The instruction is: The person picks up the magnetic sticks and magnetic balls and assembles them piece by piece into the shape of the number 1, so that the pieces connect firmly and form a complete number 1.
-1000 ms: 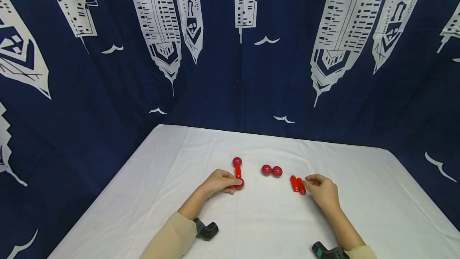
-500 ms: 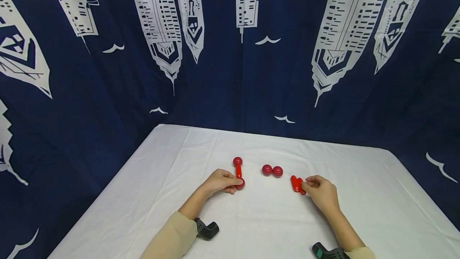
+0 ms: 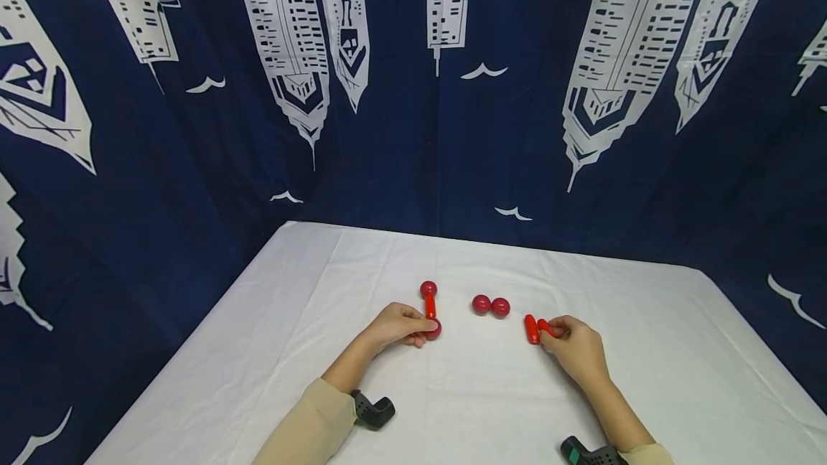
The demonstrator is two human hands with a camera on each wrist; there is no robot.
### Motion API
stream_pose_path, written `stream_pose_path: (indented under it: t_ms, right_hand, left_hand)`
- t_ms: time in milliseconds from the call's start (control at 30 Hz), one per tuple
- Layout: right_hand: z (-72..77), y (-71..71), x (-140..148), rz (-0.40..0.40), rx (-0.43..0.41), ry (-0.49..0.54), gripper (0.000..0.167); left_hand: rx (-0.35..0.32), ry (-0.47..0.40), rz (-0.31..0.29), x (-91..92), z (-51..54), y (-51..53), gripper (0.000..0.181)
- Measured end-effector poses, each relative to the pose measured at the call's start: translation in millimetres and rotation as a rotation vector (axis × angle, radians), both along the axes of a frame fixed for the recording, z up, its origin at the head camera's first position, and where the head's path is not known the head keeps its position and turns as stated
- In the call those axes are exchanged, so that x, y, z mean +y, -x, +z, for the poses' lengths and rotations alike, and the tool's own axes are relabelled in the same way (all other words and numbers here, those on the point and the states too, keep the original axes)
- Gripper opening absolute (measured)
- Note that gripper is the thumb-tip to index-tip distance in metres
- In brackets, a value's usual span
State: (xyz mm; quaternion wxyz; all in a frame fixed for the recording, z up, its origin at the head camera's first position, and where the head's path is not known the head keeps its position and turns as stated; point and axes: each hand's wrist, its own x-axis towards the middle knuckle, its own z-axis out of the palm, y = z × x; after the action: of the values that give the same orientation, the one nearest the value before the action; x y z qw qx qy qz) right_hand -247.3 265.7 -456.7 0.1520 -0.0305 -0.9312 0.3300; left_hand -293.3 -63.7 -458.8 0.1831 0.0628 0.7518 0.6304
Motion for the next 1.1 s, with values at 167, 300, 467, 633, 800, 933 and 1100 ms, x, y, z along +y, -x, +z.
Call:
stream_pose_path:
  t_ms: [167, 300, 467, 633, 800, 933, 1100]
  right_hand:
    - [-0.7, 0.2, 1, 0.001, 0.017, -0.062, 0.027]
    - [-0.7, -0.3, 1, 0.011, 0.032, -0.100, 0.029]
    - [-1.1, -0.8, 0, 0.011, 0.031, -0.117, 0.027]
    - [-1.5, 0.0, 1, 0.004, 0.042, -0.114, 0.026]
    - [-0.2, 0.3, 1, -0.006, 0.068, -0.072, 0.027]
    - [3.9, -1.0, -2, -0.015, 0.068, -0.020, 0.029]
    - [10.1, -1.0, -7, -0.033, 0.051, 0.059, 0.033]
  left_hand:
    - [0.000, 0.000, -0.004, 0.5, 1.4, -0.5, 0.024]
    - [-0.004, 0.003, 0.000, 1.0, 2.1, -0.8, 0.025]
    - [-0.006, 0.007, 0.002, 0.7, 1.8, -1.1, 0.024]
    - [-0.006, 0.009, 0.003, 0.6, 0.7, 0.0, 0.025]
    - [-0.005, 0.009, 0.004, 0.9, -0.9, 1.7, 0.025]
    - [-0.007, 0.016, 0.007, 0.9, -0.2, 0.8, 0.025]
    - [-0.008, 0.015, 0.005, 0.4, 0.1, 0.0, 0.025]
